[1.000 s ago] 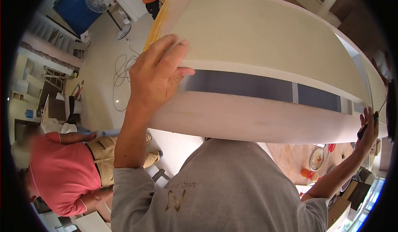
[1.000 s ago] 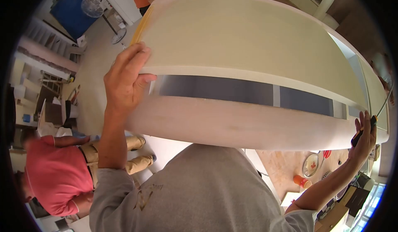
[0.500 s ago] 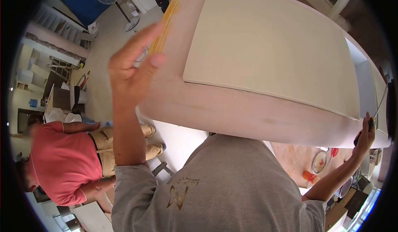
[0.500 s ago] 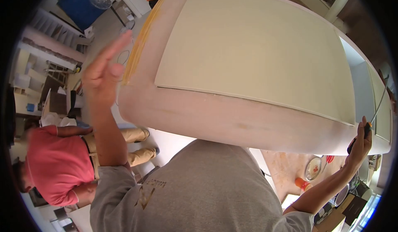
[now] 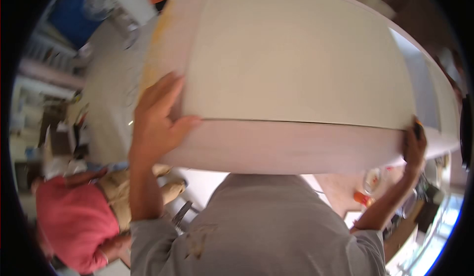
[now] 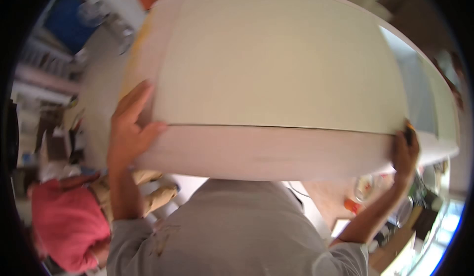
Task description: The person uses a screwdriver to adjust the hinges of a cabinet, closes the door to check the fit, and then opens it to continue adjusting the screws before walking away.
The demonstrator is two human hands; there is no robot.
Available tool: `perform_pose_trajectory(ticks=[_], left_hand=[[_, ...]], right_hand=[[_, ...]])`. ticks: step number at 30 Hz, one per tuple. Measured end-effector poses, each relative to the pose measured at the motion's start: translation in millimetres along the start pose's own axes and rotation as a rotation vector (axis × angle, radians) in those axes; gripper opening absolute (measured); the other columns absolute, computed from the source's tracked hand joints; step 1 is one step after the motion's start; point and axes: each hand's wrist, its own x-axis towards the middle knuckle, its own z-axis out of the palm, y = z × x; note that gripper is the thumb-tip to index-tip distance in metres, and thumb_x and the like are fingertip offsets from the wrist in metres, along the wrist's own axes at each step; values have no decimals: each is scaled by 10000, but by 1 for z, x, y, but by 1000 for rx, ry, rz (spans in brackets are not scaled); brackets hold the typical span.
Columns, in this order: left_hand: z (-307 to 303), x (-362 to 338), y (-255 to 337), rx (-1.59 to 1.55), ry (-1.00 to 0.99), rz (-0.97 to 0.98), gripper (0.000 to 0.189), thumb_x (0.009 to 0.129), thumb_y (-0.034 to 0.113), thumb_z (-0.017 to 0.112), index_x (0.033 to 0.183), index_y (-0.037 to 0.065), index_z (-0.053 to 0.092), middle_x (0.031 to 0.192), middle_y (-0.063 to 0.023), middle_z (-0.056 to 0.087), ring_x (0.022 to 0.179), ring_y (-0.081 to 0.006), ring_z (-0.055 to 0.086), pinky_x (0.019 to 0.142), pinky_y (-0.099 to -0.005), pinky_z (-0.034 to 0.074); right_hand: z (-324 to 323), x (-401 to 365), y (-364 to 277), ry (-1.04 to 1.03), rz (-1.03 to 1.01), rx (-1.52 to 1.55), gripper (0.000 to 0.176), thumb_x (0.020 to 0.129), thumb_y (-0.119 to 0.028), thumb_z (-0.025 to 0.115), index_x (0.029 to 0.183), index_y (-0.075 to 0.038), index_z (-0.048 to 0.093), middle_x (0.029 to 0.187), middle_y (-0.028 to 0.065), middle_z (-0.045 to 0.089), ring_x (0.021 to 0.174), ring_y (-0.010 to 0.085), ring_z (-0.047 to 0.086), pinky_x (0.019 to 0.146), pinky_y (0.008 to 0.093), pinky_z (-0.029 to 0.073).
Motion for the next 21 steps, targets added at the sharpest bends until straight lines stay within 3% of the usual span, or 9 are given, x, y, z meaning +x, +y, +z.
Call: perform_pose_trajectory(ticks=[2, 3, 6, 11, 13, 16, 17, 19, 21], left_hand=[[14, 1, -7, 36, 82, 51, 567, 697, 202, 812, 1182, -35, 637, 1249, -229, 610, 1107, -378, 609, 949, -421, 477], [19, 0, -15, -3, 95, 14, 568, 712, 179, 775, 1214, -36, 618, 1262, -223, 608, 1142, -364, 598, 985, -404, 460], [15, 5, -16, -131, 91, -73, 559, 750, 141, 708, 1266, -35, 586, 1286, -213, 600, 1197, -342, 576, 1033, -385, 429], [16, 16, -12, -92, -58, -11, 570, 784, 166, 666, 1307, -30, 553, 1381, -215, 521, 1277, -364, 492, 1059, -445, 375], [15, 18, -10, -9, -131, 32, 583, 809, 230, 637, 1325, -24, 540, 1439, -219, 461, 1342, -375, 418, 1098, -470, 316], [12, 27, -10, 45, -220, 76, 623, 831, 308, 598, 1358, -13, 510, 1486, -228, 390, 1387, -397, 343, 1121, -512, 247], [8, 29, -10, 95, -269, 72, 658, 843, 349, 598, 1383, -9, 477, 1498, -226, 367, 1395, -403, 322, 1125, -523, 230], [7, 37, -11, 148, -342, 65, 719, 865, 426, 589, 1419, -3, 426, 1517, -223, 333, 1405, -412, 296, 1127, -537, 208], [5, 44, -19, 164, -407, 84, 769, 883, 498, 570, 1442, 1, 388, 1529, -219, 309, 1408, -418, 284, 1126, -544, 200]], right_hand=[[-1, -7, -16, -38, -39, -26, 486, 928, -88, 600, 1392, 5, 495, 876, -75, 540, 644, 14, 366, 613, 145, 348], [8, -14, -34, -93, -62, -57, 501, 920, -69, 600, 1399, 17, 481, 903, -61, 553, 678, 16, 389, 668, 140, 380], [17, -10, -26, -17, -199, -68, 498, 906, -51, 598, 1376, 64, 482, 1006, 3, 605, 898, 52, 506, 934, 174, 370], [21, -10, -34, 82, -35, -145, 418, 860, -119, 654, 1248, 28, 602, 909, 40, 646, 829, 101, 555, 765, 248, 463], [25, -14, -52, 111, -35, -370, 413, 855, -150, 647, 1221, 37, 603, 923, 128, 677, 841, 154, 608, 790, 285, 478], [33, -7, -51, 109, -90, -582, 429, 863, -196, 602, 1222, 38, 590, 961, 246, 667, 876, 338, 658, 806, 390, 495], [39, -7, -69, 67, 17, -602, 392, 871, -208, 592, 1183, 28, 601, 953, 248, 656, 870, 388, 639, 788, 431, 489], [41, 8, -53, 122, -186, -710, 336, 889, -224, 574, 1111, 25, 608, 965, 260, 638, 899, 446, 609, 792, 477, 471], [50, 19, -61, 141, -79, -852, 322, 905, -266, 556, 1019, 34, 592, 960, 267, 629, 929, 462, 598, 817, 508, 454]])
